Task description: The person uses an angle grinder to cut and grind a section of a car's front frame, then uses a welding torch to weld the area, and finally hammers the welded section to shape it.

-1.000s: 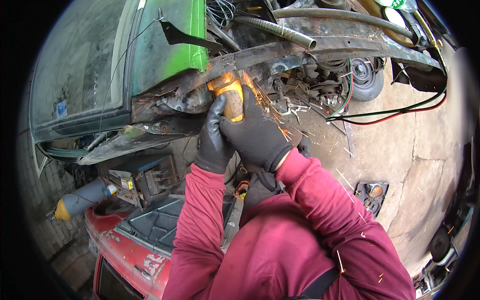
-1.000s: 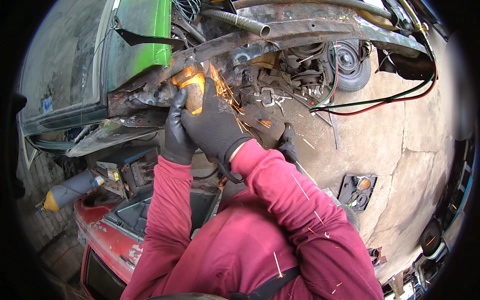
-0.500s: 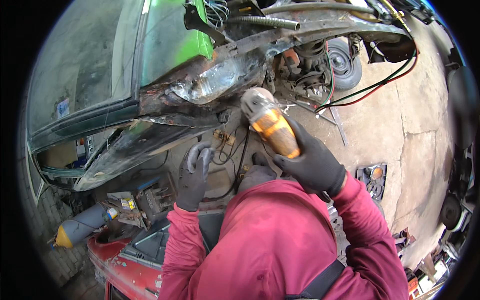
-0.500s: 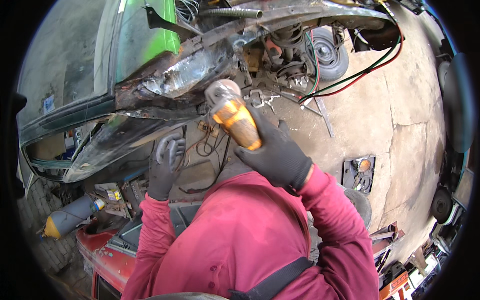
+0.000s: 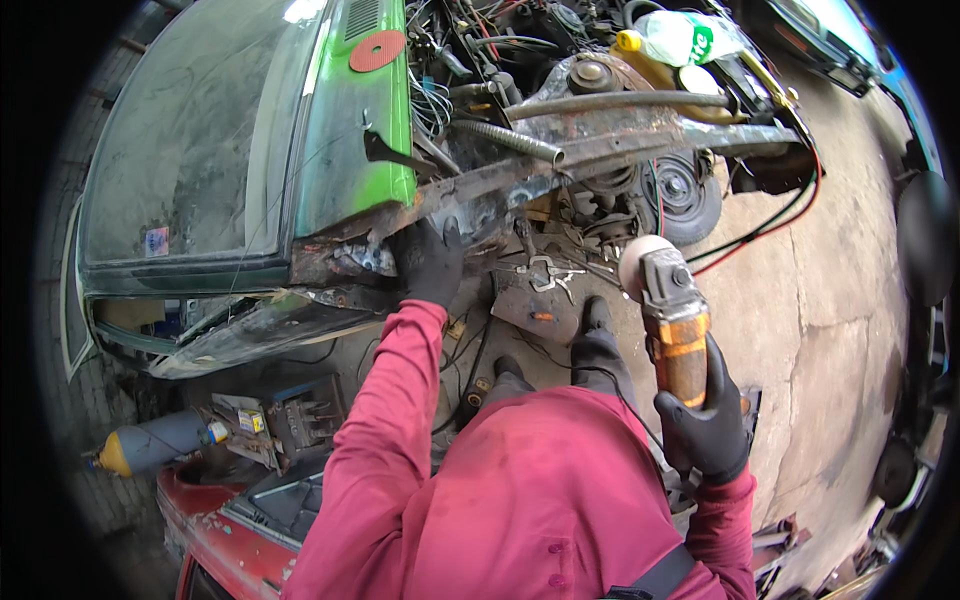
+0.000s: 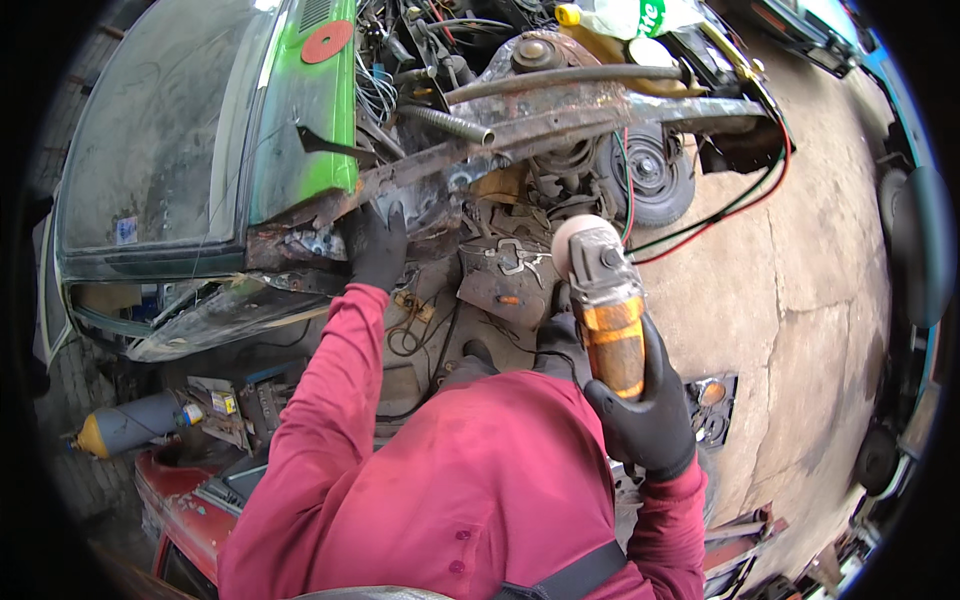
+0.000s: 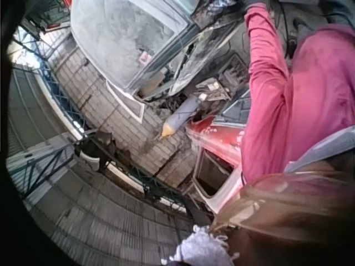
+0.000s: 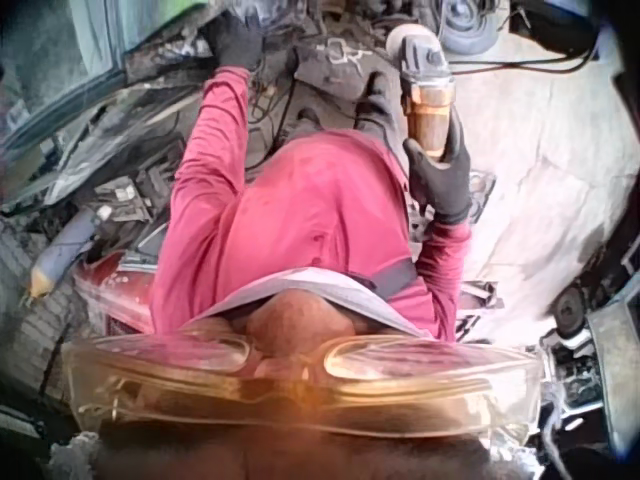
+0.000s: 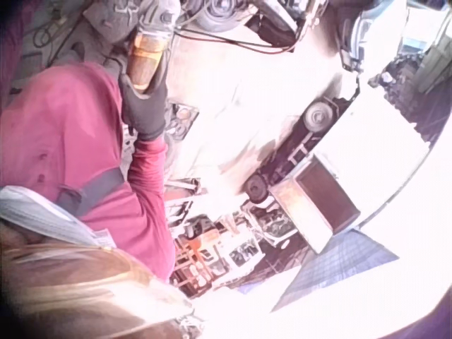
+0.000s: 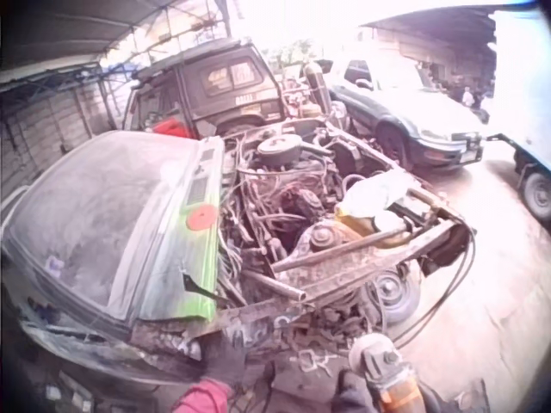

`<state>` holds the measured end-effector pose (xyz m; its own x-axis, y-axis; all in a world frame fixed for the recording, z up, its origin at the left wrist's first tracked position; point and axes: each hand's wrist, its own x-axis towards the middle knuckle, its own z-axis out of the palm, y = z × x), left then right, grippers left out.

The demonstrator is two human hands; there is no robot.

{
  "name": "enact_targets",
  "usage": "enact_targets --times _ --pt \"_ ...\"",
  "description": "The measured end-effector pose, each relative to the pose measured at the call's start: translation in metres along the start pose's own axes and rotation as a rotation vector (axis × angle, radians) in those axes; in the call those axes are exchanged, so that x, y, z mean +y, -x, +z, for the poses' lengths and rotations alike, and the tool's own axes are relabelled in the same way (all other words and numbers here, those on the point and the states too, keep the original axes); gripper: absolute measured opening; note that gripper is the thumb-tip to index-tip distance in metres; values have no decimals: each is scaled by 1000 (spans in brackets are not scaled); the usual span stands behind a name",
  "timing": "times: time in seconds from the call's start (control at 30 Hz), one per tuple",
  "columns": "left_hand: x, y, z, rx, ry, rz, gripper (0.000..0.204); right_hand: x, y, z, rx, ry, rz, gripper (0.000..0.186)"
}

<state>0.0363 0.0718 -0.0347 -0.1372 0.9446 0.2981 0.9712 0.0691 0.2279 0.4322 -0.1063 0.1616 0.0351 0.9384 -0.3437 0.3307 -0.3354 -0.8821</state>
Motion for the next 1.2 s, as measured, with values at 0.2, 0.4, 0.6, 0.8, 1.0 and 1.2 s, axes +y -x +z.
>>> enact_targets --times 0.2,0.4,0.6,0.8,1.0,1.2 --pt "22 -29 59 -193 -444 -26 49 -5 -63 -71 -69 -71 69 91" --pt "39 -58 59 151 535 -269 59 -13 -128 -113 -200 -128 60 92" --pt "62 -127 53 389 669 -338 65 -18 -153 -124 -259 -105 61 92" --pt "67 -182 46 404 479 -150 60 -20 -150 -126 -278 -41 102 92" --pt "52 -213 36 343 580 -80 56 -21 -140 -128 -274 -135 210 95" --pt "53 -170 44 439 283 99 64 -16 -132 -120 -258 -75 143 94"
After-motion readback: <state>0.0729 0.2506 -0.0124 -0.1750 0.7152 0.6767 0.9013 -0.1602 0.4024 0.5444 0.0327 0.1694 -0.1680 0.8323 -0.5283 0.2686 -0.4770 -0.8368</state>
